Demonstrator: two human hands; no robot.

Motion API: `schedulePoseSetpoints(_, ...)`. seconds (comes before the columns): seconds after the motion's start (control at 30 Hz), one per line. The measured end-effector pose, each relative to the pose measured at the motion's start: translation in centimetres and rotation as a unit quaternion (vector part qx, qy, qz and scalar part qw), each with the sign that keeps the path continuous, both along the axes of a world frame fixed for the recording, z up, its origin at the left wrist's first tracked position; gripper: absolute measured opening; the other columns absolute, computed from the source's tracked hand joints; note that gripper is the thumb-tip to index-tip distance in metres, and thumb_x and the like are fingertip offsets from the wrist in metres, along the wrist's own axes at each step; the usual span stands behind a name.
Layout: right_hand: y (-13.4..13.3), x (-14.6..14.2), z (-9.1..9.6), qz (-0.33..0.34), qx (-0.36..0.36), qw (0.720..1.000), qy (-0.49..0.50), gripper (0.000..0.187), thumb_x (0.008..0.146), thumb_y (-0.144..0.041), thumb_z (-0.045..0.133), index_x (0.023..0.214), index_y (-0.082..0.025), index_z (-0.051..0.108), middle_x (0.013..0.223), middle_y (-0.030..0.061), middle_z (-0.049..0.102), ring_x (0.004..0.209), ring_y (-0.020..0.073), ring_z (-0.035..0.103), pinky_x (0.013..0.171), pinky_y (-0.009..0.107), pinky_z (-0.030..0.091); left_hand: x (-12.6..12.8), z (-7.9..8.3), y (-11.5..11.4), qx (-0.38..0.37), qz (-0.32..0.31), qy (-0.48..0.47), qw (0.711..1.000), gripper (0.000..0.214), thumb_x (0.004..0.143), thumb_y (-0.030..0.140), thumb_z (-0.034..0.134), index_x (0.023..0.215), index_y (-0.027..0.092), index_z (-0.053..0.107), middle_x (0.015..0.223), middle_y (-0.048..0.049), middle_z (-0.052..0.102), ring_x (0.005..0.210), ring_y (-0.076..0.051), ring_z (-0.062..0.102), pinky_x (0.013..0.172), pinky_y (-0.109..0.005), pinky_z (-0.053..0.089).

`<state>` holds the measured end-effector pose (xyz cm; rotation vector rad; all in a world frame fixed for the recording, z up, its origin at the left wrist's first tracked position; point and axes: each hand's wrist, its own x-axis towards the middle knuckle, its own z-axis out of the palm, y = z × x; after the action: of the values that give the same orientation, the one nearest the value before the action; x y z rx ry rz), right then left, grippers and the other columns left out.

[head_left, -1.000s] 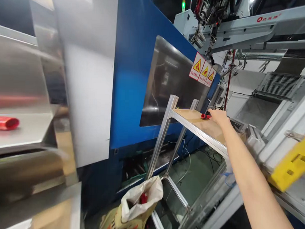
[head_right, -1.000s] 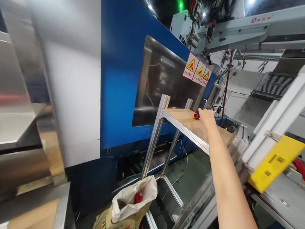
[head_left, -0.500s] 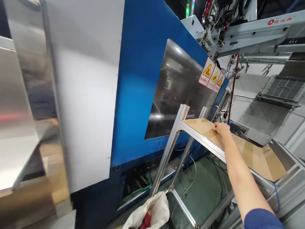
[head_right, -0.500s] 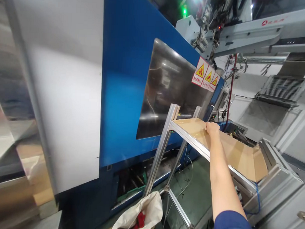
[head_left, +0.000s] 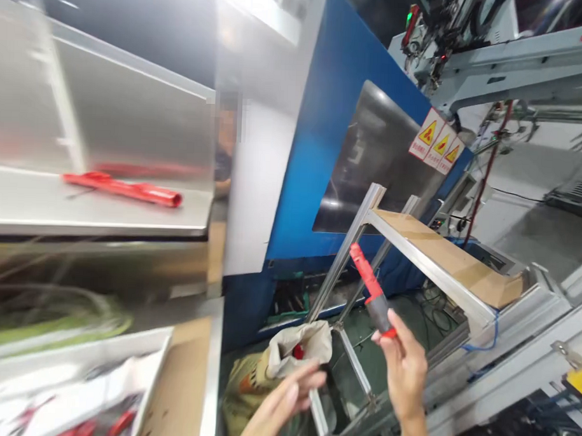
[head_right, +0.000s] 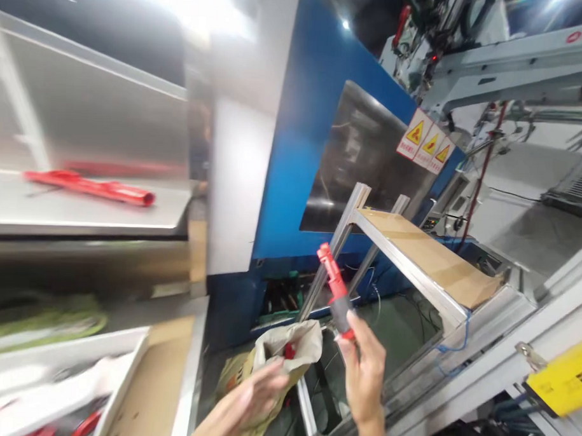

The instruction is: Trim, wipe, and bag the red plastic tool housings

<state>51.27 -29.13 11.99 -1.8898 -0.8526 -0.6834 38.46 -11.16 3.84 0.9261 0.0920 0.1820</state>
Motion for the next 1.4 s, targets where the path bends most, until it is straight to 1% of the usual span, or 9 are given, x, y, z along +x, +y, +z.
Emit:
schedulePoseSetpoints(0.2, 0.4, -11.5, -10.6, 0.14, 0.069, 0.966, 0.207, 0.04, 0.091, -0.048, 0.061, 0.12, -0.021, 0.069, 0.113, 0.0131, 0.074, 0.088, 0.0253, 0.075, 0.082, 0.039, 0.062, -7.3, 3.5, -5.4, -0.05, 0.129, -0.045, 0.989, 0.07, 0.084, 0.063, 0.061, 0.143, 0.025, 0.053, 0.145, -0.0116, 0.056, 0.135, -0.031, 0.046, 0.111, -0.043, 0.036)
schedulePoseSetpoints(0.37, 0.8, -17.7, -12.3, 0.245, -0.006, 0.948, 0.203, 0.046, 0.09, -0.048, 0.062, 0.13, -0.025, 0.063, 0.124, 0.0132, 0.07, 0.112, 0.0314, 0.068, 0.092, 0.047, 0.058, -12.2, 3.5, -7.1, -0.087, 0.219, -0.002, 0.972, 0.063, 0.086, 0.053, 0.066, 0.141, 0.025, 0.053, 0.126, -0.0117, 0.068, 0.115, -0.029, 0.061, 0.09, -0.035, 0.05)
schedulePoseSetpoints(0.5, 1.4, -19.6, -10.9, 0.343, -0.01, 0.9, 0.27, 0.077, 0.091, -0.044, 0.061, 0.155, -0.026, 0.024, 0.126, 0.0131, 0.069, 0.1, 0.0241, 0.073, 0.085, 0.041, 0.061, -18.0, 4.0, -4.8, -0.107, 0.335, -0.017, 0.936, 0.058, 0.082, 0.044, 0.074, 0.133, 0.022, 0.058, 0.103, -0.0083, 0.075, 0.104, -0.027, 0.067, 0.095, -0.036, 0.051)
schedulePoseSetpoints(0.63, 4.6, -19.2, -12.8, 0.325, -0.193, 0.87, 0.316, 0.044, 0.096, -0.045, 0.048, 0.128, -0.017, 0.061, 0.11, 0.0118, 0.075, 0.099, 0.0216, 0.072, 0.084, 0.034, 0.059, -25.5, 4.8, -0.7, -0.108, 0.486, 0.015, 0.867, 0.05, 0.08, 0.029, 0.076, 0.127, 0.02, 0.061, 0.093, -0.0044, 0.074, 0.095, -0.024, 0.07, 0.088, -0.035, 0.058)
schedulePoseSetpoints(0.77, 11.2, -21.1, -18.3, 0.343, -0.328, 0.83, 0.294, 0.036, 0.092, -0.035, 0.051, 0.121, -0.018, 0.065, 0.104, 0.0071, 0.074, 0.088, 0.0194, 0.071, 0.084, 0.033, 0.056, -31.7, 4.7, 2.4, -0.126, 0.568, 0.05, 0.812, 0.037, 0.086, 0.018, 0.062, 0.123, 0.018, 0.062, 0.093, -0.0044, 0.074, 0.082, -0.02, 0.071, 0.075, -0.03, 0.062)
schedulePoseSetpoints(0.93, 18.9, -25.8, -23.9, 0.299, -0.445, 0.801, 0.267, 0.033, 0.094, -0.031, 0.059, 0.124, -0.019, 0.06, 0.121, 0.0082, 0.066, 0.104, 0.0208, 0.065, 0.093, 0.042, 0.052, -35.6, 3.7, 5.4, -0.156, 0.556, 0.063, 0.814, 0.029, 0.096, 0.024, 0.05, 0.119, 0.014, 0.063, 0.095, -0.0082, 0.074, 0.067, -0.016, 0.067, 0.06, -0.028, 0.061)
schedulePoseSetpoints(1.1, 20.8, -27.2, -26.2, 0.232, -0.478, 0.801, 0.275, 0.021, 0.095, -0.036, 0.061, 0.102, -0.017, 0.065, 0.111, 0.0053, 0.066, 0.098, 0.0179, 0.064, 0.089, 0.039, 0.053, -36.5, 2.7, 9.0, -0.185, 0.503, 0.064, 0.842, 0.03, 0.095, 0.022, 0.053, 0.121, 0.012, 0.064, 0.092, -0.0091, 0.074, 0.054, -0.011, 0.061, 0.049, -0.022, 0.056)
schedulePoseSetpoints(1.27, 20.5, -27.1, -24.8, 0.23, -0.39, 0.835, 0.314, 0.03, 0.089, -0.046, 0.058, 0.074, -0.02, 0.061, 0.08, 0.0054, 0.069, 0.076, 0.0212, 0.066, 0.075, 0.038, 0.053, -35.1, 2.3, 12.0, -0.247, 0.41, 0.069, 0.875, 0.037, 0.1, 0.019, 0.041, 0.132, 0.01, 0.056, 0.096, -0.0128, 0.075, 0.067, -0.016, 0.071, 0.06, -0.025, 0.06)
schedulePoseSetpoints(1.4, 20.4, -26.9, -20.3, 0.273, -0.258, 0.859, 0.349, 0.043, 0.086, -0.063, 0.048, 0.073, -0.023, 0.055, 0.083, 0.0089, 0.071, 0.078, 0.0243, 0.07, 0.074, 0.037, 0.056, -33.5, 2.4, 13.0, -0.277, 0.299, 0.017, 0.913, 0.039, 0.101, 0.026, 0.042, 0.134, 0.009, 0.054, 0.108, -0.016, 0.074, 0.087, -0.021, 0.074, 0.077, -0.031, 0.061)
